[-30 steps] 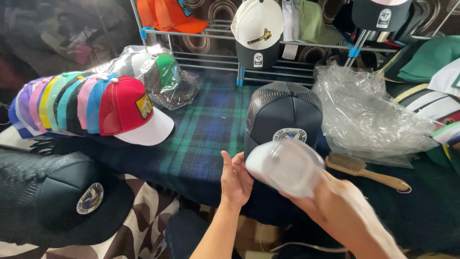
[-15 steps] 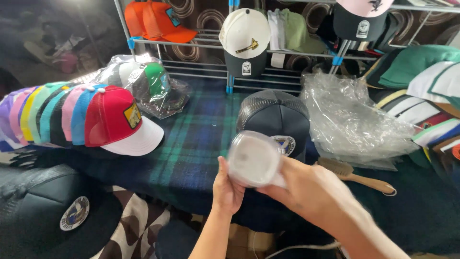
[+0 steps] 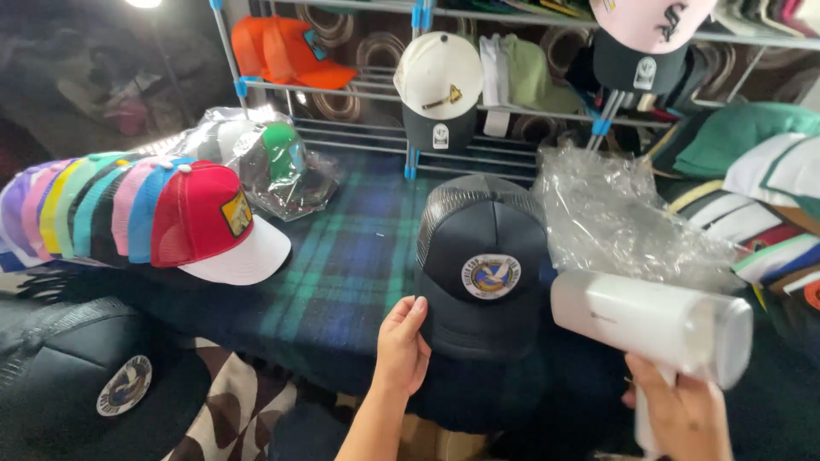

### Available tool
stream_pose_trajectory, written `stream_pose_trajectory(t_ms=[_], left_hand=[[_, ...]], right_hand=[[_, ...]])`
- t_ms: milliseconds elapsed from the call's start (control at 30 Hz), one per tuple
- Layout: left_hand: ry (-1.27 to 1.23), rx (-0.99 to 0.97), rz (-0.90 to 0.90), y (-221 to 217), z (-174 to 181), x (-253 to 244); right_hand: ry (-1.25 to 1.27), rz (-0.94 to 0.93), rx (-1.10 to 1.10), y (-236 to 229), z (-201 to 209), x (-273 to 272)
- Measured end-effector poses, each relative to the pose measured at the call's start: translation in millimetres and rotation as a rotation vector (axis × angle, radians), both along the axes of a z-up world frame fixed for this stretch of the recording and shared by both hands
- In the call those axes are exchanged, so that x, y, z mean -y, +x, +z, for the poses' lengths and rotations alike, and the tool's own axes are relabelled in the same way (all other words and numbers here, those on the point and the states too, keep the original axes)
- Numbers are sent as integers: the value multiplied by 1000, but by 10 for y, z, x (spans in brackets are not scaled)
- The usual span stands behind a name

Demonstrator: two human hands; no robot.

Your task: Brushing a baseball cap, using a handheld steamer to remove wrinkles, and then packaging it in a plastic bag.

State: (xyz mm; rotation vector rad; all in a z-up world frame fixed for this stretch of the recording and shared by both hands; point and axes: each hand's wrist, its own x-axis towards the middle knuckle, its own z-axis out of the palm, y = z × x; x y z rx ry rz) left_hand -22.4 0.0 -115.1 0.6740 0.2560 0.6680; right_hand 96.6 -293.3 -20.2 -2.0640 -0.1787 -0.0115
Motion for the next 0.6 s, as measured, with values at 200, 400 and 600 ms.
stream_pose_trajectory(t_ms=[200,400,600], left_hand=[[12,9,12,-17,67,26],[20,-79,44,14,19,-4],[-7,-19,69,1,73,43]], right_hand=[[452,338,295,398,-1123,-295],[-363,209,1680,544,-658,-364],[-272,379,466,-522,1579,-889]])
